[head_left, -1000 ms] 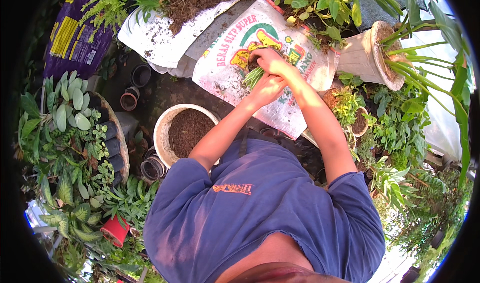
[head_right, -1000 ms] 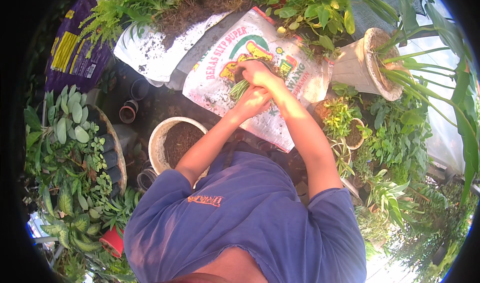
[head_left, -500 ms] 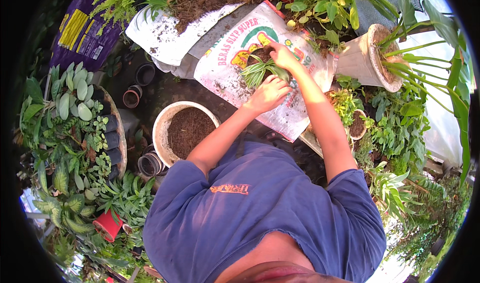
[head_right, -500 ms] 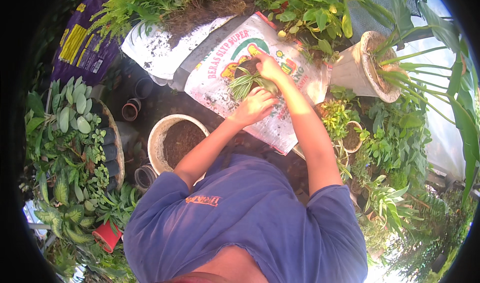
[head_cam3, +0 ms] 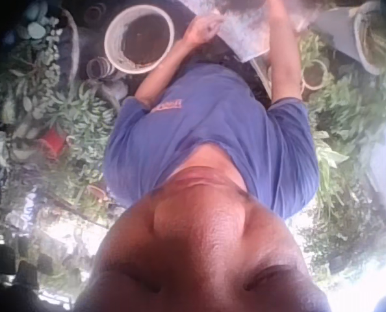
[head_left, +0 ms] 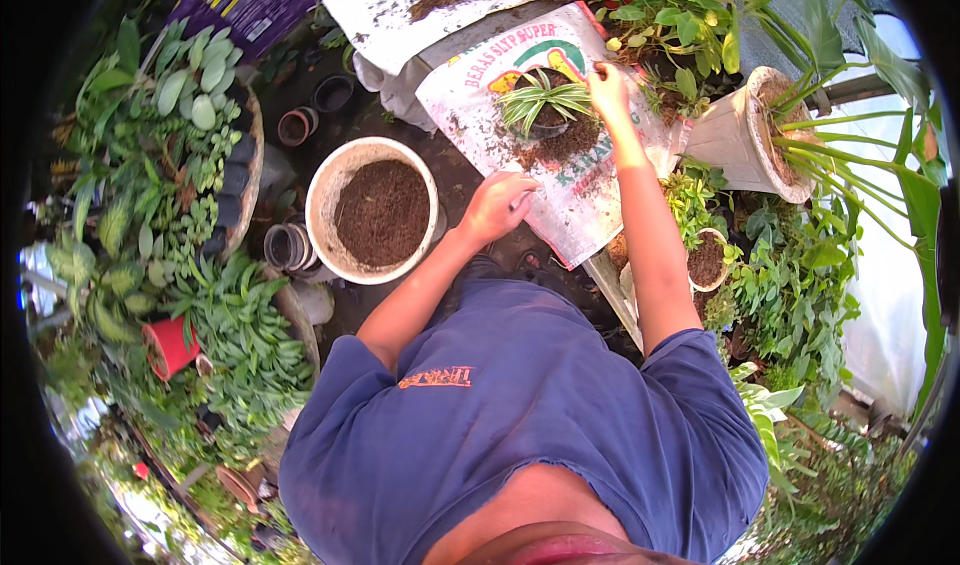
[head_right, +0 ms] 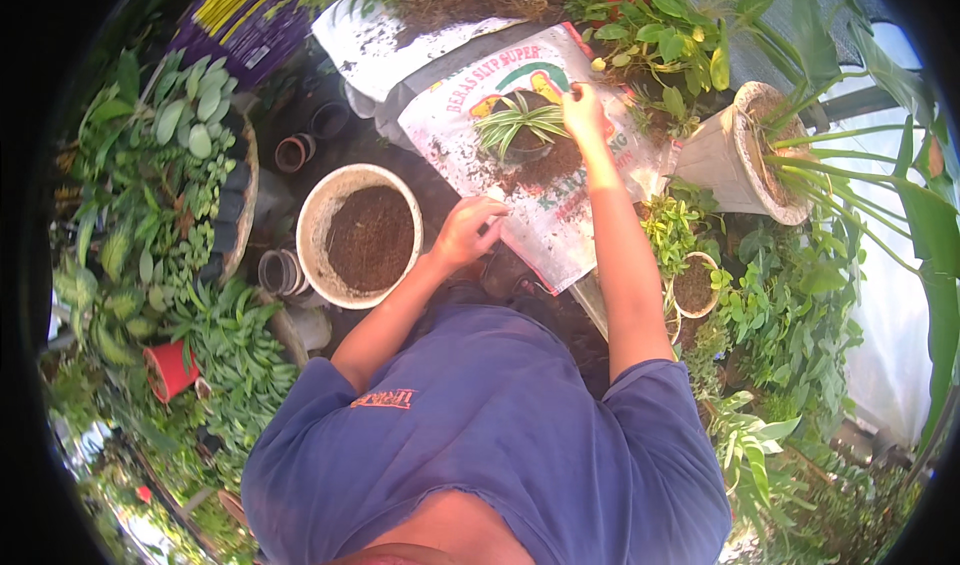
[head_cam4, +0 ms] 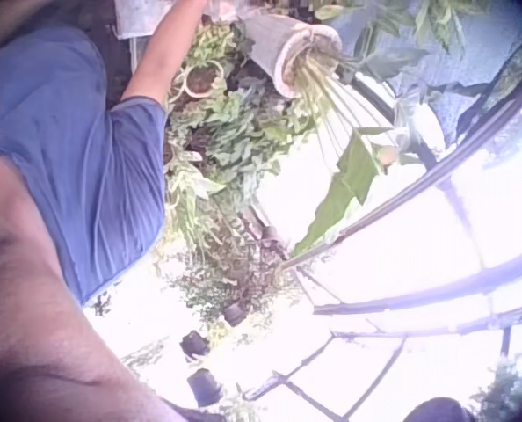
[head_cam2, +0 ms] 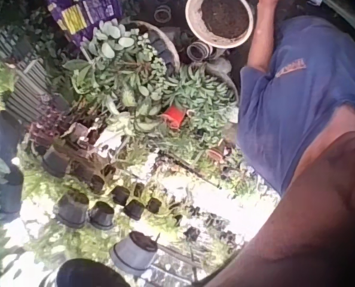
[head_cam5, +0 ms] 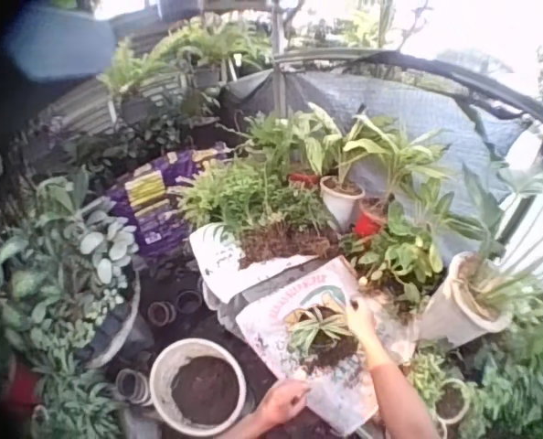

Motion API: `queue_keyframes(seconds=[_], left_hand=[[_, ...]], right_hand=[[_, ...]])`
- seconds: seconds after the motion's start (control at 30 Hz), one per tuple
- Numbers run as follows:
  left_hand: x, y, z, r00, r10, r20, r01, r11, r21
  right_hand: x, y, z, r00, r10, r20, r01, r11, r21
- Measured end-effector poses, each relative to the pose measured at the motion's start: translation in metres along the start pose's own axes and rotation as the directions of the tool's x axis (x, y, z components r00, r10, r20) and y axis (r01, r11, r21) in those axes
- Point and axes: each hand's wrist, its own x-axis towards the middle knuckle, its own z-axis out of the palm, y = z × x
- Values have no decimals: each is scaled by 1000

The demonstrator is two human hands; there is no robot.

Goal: The person repots a small plant by hand, scooping soil from a white bucket into a black plastic pot and pressing it around the plant's roots. The person then places the potted plant on a shelf among other greenery.

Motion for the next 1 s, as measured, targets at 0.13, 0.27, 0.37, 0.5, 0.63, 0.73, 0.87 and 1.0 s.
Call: queue_keyframes(seconds=[0.13, 0.27, 0.37, 0.5, 0.63, 0.73, 0.87, 1.0], left_hand=[[-74, 12, -20, 832, -513, -212, 469, 853, -228], [-188, -12, -36, 519, -734, -439, 599, 678, -426], [-262, -12, -49, 213, -790, -575, 603, 569, -559], [-341, -14, -54, -102, -740, -664, 624, 472, -622], [-384, -35, -58, -279, -722, -633, 599, 385, -702], [-397, -70, -74, -287, -739, -610, 603, 355, -714], [-406, -126, -105, -314, -807, -500, 613, 230, -756], [-397, -176, -128, -289, -709, -643, 685, 316, -656]], right_hand=[[-29, -19, -22, 985, -98, -143, 119, 981, 150], [-88, -38, -9, 906, 141, 398, -400, 592, 700], [-142, -32, 17, 759, 134, 637, -633, 379, 675], [-201, -39, 66, 522, 190, 832, -835, 315, 452], [-233, -78, 110, 405, 161, 900, -816, 508, 276], [-234, -126, 146, 424, 55, 904, -716, 632, 297], [-231, -191, 205, 443, -137, 886, -590, 699, 403], [-232, -180, 284, 141, -435, 889, -957, 170, 235]])
